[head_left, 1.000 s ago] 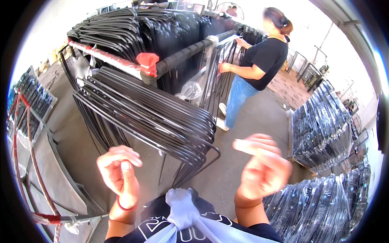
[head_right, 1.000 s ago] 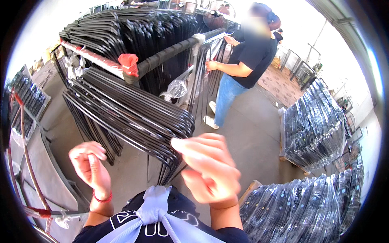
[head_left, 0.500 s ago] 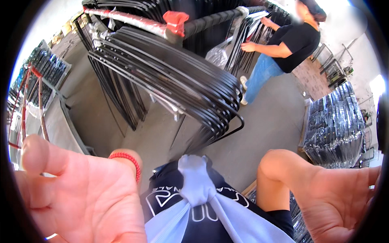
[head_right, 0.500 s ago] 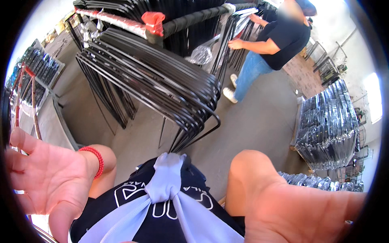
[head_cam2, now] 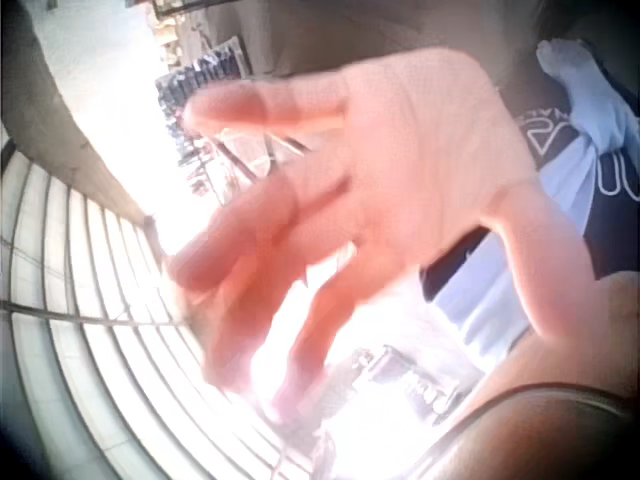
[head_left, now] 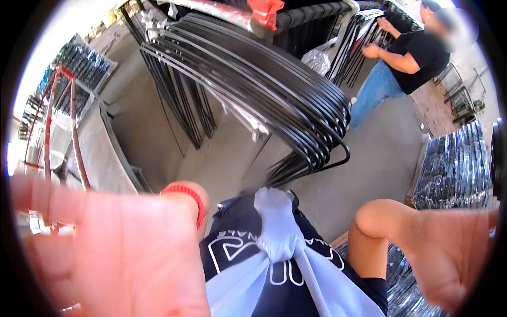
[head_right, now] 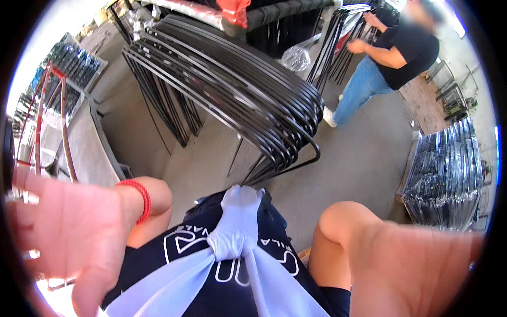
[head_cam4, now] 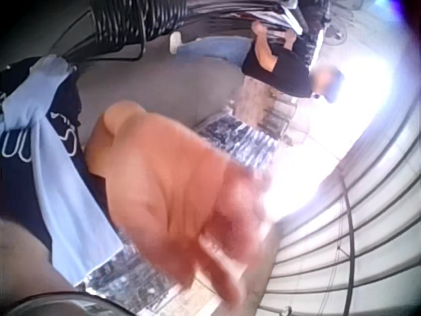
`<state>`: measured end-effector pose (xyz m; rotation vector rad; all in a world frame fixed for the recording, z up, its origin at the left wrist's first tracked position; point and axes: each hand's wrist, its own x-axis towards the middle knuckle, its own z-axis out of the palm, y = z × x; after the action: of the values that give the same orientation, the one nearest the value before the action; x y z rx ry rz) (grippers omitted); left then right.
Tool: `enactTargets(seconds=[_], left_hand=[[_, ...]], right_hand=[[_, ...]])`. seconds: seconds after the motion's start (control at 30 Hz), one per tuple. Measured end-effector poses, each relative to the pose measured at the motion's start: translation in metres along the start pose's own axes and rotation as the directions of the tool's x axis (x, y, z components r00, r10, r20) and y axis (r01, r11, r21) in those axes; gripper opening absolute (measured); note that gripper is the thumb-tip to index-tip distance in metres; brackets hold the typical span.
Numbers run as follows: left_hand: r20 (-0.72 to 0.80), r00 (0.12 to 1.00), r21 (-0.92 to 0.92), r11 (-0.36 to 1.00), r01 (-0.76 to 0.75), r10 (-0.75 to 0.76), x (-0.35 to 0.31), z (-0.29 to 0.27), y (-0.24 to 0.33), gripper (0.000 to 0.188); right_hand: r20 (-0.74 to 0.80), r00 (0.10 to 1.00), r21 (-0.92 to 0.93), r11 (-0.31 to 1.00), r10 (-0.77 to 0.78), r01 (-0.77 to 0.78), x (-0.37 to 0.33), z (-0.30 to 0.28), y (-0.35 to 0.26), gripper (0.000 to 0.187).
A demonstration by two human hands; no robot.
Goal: The person picks up black metal frames from a large stack on a rack, inspects them, and places them back. The person handles the frames one by one, occasionally adjusting their position before returning them to the pile.
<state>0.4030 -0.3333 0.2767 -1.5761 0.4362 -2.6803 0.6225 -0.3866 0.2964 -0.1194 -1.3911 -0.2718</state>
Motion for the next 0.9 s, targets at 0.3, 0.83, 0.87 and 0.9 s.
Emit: enactTargets(seconds=[0.3, 0.83, 0.87, 0.9], left_hand=[[-0.339, 0.119, -0.048, 0.144, 0.988, -0.933, -0.14, -0.097, -0.025, 0.021], [-0.181, -0.419, -0.376, -0.331, 0.866, -0.89, -0.223, -0.075, -0.025, 0.013], [-0.18, -0.413, -0.378, -0.324, 0.867, -0.893, -0.219, -0.073, -0.026, 0.012], [-0.176, -0.413, -0.382, -0.324, 0.865, -0.894, -0.211, -0.069, -0.025, 0.012]], right_hand=[[0.127, 0.502, -0.461, 0.499, 0.855, -0.733, -0.168, 0.024, 0.042, 0.012], [0.26, 0.557, -0.745, 0.532, 0.788, -0.404, -0.229, 0.045, 0.042, 0.021], [0.25, 0.552, -0.742, 0.524, 0.795, -0.419, -0.226, 0.047, 0.04, 0.021], [0.253, 0.544, -0.74, 0.523, 0.8, -0.424, -0.225, 0.048, 0.038, 0.021]])
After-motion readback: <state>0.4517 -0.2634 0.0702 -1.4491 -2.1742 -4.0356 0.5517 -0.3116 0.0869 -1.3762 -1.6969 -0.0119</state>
